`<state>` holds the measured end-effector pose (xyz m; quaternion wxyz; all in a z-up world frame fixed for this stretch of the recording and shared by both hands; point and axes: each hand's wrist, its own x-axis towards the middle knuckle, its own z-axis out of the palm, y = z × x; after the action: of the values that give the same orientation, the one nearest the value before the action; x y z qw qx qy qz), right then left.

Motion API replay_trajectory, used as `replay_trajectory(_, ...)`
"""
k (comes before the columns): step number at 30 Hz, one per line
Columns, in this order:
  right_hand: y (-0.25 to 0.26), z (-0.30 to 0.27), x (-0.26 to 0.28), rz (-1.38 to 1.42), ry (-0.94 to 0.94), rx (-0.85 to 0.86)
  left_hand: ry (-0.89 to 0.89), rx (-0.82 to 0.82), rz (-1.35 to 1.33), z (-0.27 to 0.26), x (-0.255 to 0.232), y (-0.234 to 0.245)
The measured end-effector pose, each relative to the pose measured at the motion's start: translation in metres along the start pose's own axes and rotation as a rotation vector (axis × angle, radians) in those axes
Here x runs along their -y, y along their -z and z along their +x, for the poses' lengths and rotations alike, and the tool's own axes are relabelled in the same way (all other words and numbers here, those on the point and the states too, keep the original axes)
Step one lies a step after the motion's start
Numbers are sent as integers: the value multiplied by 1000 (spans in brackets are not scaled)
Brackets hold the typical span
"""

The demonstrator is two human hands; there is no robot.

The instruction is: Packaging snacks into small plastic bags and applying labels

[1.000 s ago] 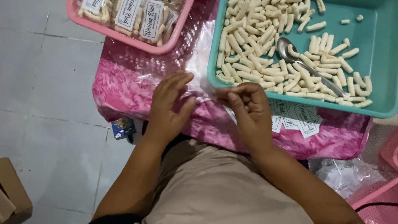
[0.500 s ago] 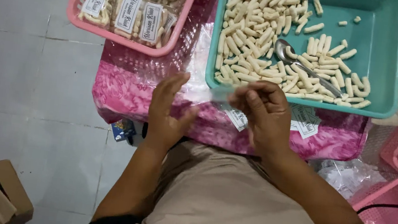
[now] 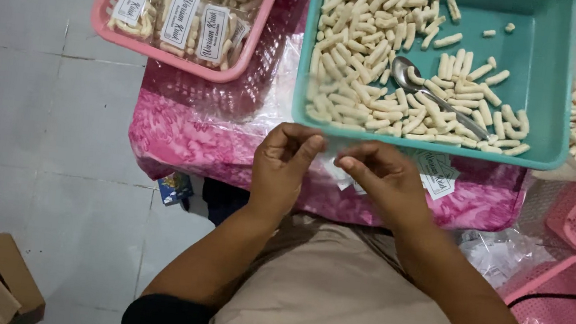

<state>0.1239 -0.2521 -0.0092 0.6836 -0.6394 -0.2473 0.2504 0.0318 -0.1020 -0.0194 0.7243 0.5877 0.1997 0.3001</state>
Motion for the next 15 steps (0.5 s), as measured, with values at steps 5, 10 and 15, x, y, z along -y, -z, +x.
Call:
replay_trajectory(5, 20, 8, -4, -115, 102, -41, 121, 110, -73, -7, -3, -17)
replay_trajectory(10, 36, 10, -5, -248, 187, -50, 227, 194, -108, -15, 10, -30)
replay_trajectory(15, 40, 7, -15, -178, 231, -121, 221, 166, -78, -9, -7, -41)
